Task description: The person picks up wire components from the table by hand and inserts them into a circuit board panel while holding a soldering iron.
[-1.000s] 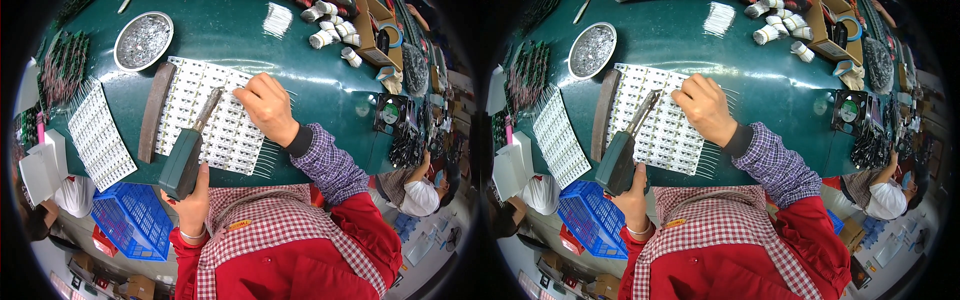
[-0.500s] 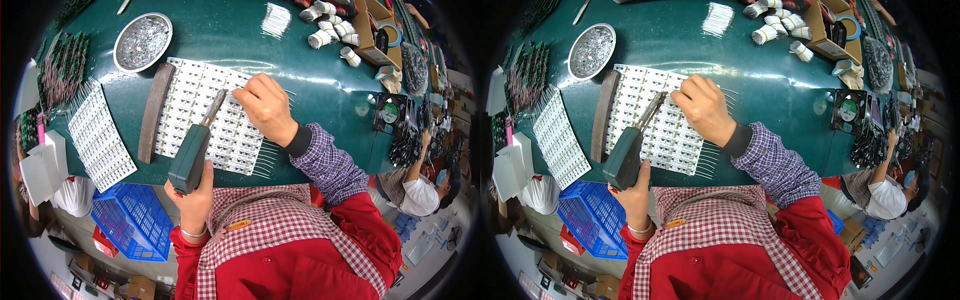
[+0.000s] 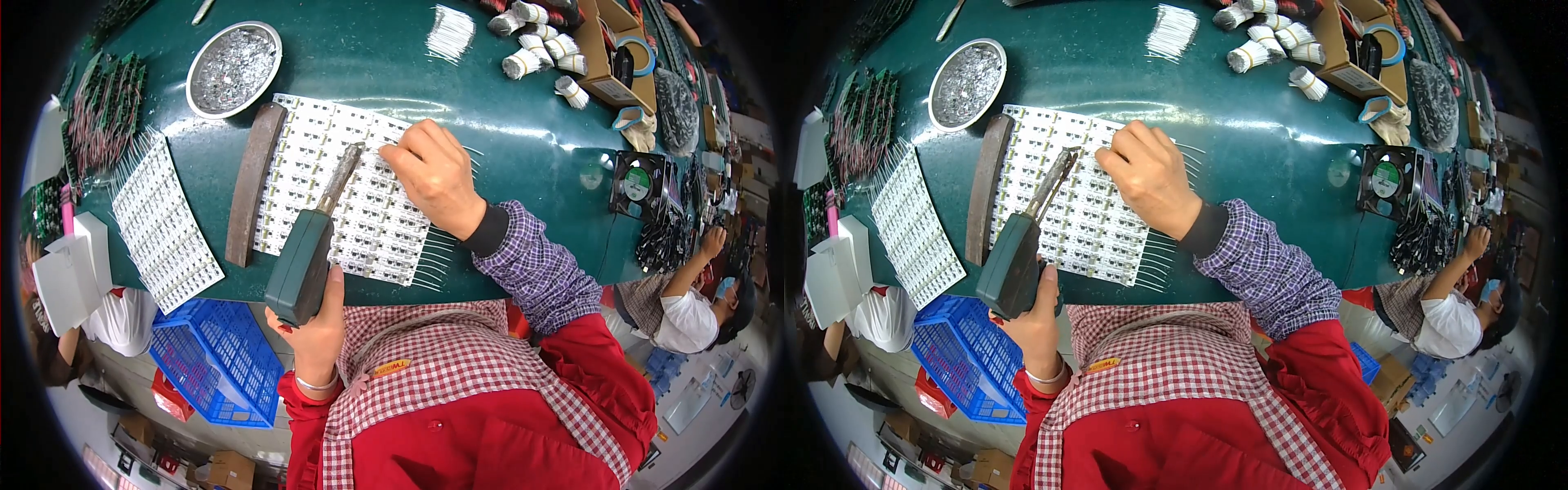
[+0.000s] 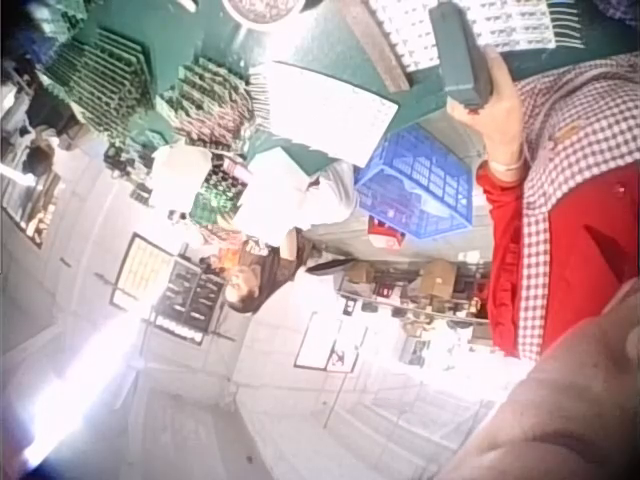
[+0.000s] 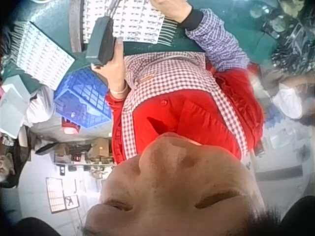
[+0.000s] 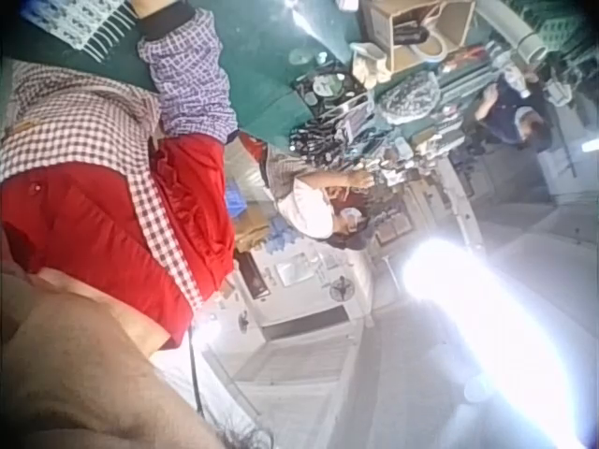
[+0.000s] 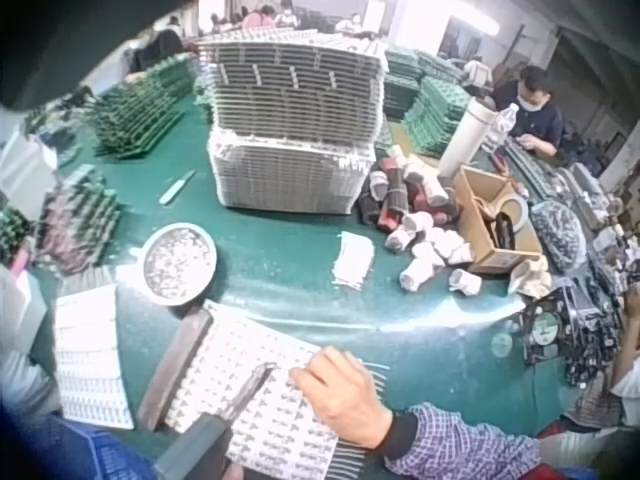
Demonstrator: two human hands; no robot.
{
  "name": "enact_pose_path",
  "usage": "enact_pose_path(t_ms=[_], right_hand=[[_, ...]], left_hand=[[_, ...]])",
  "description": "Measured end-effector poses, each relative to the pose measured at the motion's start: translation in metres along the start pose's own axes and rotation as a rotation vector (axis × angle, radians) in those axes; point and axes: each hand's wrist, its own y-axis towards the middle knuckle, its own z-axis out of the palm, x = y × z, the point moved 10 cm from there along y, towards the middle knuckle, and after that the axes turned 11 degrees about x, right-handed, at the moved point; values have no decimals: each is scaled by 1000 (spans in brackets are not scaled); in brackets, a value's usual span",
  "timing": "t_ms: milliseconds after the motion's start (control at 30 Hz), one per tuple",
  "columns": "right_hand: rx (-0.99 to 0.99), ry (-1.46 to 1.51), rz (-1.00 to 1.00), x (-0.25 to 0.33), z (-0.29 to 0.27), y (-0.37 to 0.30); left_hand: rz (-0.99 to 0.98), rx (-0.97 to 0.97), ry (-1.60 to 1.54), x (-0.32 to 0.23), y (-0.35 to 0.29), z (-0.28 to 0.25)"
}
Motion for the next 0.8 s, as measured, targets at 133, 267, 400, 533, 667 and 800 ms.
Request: enact_pose_path(t_ms=[133,267,400,533,667,800], right_hand=[[-3,38,36,-1,-3,1],[-24,24,-6,4,-8,1],[-19,24,-42,8,-5,-1],[0,27,-35,7,-1,-3],[10,26,-26,6,0,-3],[14,26,-15,6,0,-1]], left_hand=[[25,-8,7,-2,-1,-1],[39,-11,16,0,-3,-2],[73,34,39,2,-4,0],[99,31,45,-2,-4,1],[-25,25,7,4,-5,1],[-2,23,16,8,-6,2]])
